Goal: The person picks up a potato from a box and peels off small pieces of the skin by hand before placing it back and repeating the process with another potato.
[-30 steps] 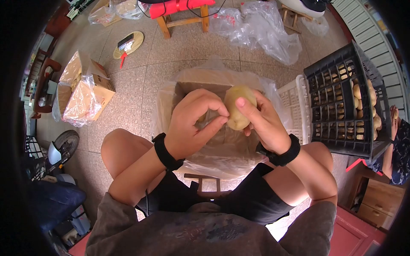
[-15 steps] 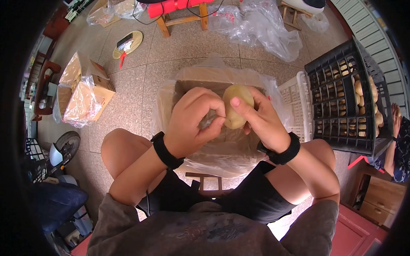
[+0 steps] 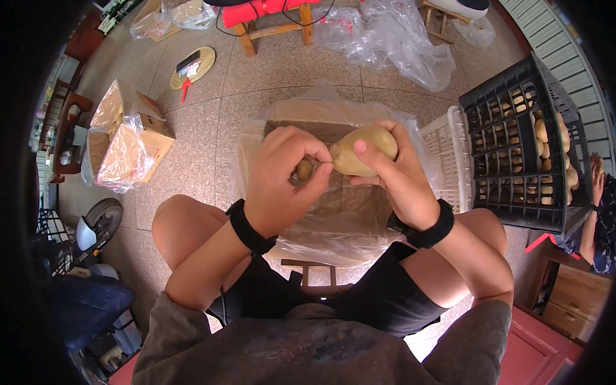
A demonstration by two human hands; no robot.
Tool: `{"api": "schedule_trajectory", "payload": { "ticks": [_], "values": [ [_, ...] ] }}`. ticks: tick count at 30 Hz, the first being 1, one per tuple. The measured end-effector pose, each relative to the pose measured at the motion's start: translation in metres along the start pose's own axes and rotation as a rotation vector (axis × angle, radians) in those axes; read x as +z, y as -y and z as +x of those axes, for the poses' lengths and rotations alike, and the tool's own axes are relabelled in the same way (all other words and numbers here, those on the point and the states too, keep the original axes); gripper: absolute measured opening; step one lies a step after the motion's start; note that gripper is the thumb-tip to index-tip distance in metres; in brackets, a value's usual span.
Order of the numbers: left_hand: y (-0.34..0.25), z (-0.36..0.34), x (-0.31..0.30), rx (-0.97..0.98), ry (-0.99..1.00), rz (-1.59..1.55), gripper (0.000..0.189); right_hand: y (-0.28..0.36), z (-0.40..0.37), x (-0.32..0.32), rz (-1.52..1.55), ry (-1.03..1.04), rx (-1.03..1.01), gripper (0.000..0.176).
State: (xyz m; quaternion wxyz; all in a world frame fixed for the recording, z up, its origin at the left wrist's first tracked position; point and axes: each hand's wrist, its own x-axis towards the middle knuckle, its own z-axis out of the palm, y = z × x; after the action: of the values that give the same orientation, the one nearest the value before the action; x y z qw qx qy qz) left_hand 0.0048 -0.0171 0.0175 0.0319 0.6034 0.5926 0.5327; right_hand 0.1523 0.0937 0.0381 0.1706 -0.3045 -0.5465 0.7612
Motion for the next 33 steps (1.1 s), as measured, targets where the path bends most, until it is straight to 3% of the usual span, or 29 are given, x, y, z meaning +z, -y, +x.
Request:
{"api": "schedule_trajectory", "payload": {
  "ticks": [14, 16, 19, 33],
  "values": [
    [0.002, -0.001, 0.001, -0.019, -0.002, 0.047, 0.016, -0.008, 0.000, 0.000, -0.102, -0.031, -0.136, 0.055],
    [0.002, -0.001, 0.000, -0.020, 0.007, 0.062, 0.016, -0.008, 0.001, -0.001, -0.214, 0.011, -0.252, 0.051],
    [0.003, -0.001, 0.000, -0.027, 0.020, 0.070, 0.016, -0.006, 0.001, 0.000, -0.277, 0.039, -0.253, 0.046],
    [0.004, -0.004, -0.002, -0.096, -0.006, 0.034, 0.015, -0.007, 0.004, -0.003, 0.016, 0.005, -0.008, 0.043]
  ]
}}
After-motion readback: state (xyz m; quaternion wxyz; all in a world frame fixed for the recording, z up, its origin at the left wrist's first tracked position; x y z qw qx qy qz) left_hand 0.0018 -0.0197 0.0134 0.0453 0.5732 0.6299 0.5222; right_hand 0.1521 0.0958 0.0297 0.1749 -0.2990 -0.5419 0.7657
